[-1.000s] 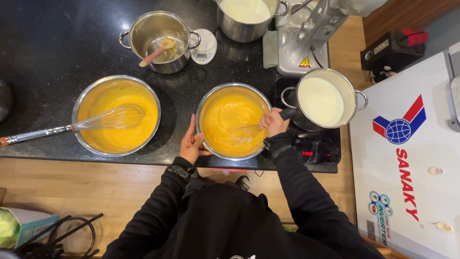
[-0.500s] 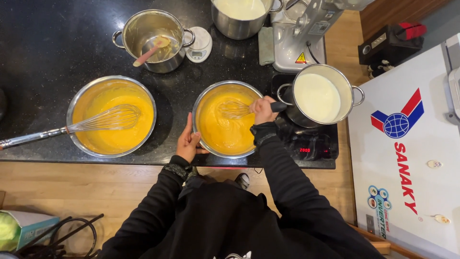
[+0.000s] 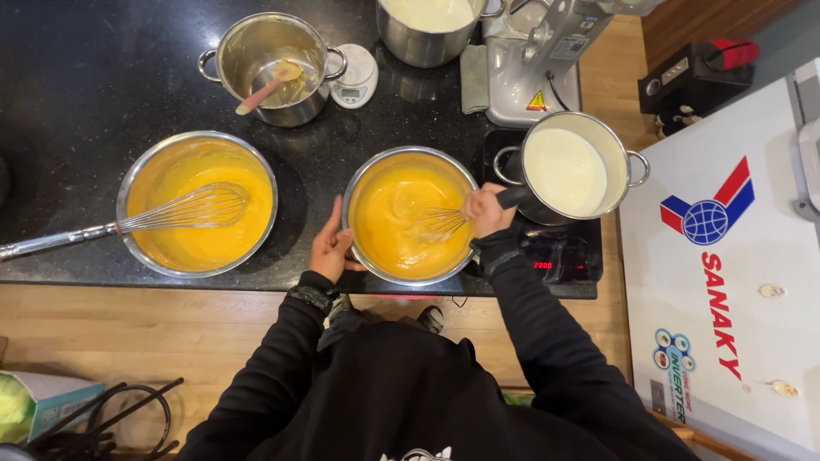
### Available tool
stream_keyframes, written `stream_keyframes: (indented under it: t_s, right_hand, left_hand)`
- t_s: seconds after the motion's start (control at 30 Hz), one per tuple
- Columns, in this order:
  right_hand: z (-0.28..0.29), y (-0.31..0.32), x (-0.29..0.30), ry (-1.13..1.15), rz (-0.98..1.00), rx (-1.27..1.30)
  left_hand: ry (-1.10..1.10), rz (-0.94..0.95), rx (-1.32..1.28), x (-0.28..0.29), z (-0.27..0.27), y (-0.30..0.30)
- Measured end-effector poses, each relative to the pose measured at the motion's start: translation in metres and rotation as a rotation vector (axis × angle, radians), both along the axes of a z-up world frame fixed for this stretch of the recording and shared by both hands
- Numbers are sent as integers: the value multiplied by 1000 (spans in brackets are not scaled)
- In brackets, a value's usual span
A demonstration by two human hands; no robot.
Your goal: The person whisks batter in a metal bowl by hand, occasionally switching between two different bowls of yellow batter and adjusting the heat on an induction burner. The person then pours liquid from a small pot into one of the bowls while continuing to whisk.
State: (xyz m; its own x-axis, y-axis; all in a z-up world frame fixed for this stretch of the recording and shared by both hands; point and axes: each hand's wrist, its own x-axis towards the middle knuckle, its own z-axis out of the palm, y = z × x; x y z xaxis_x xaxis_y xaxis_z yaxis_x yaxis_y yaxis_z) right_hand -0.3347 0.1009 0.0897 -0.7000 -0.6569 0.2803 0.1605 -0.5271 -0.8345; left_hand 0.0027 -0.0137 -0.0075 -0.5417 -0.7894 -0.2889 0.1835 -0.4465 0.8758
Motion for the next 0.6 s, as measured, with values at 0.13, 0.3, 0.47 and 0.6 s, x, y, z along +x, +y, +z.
stream_keyframes:
  t_s: [0.13, 0.3, 0.47, 0.6]
  right_hand:
    - [12, -19, -12, 155, -25, -6]
    - [-5, -57, -15, 102, -129, -153]
    - [-39, -81, -5, -98, -31, -97]
    - [-71, -86, 14, -249, 188, -143]
  left_hand:
    - [28, -12, -28, -2, 10, 2]
    - [-32, 17, -20, -5, 22, 5]
    - [-48, 22, -22, -4, 38, 8]
    - [-27, 59, -74, -8, 39, 12]
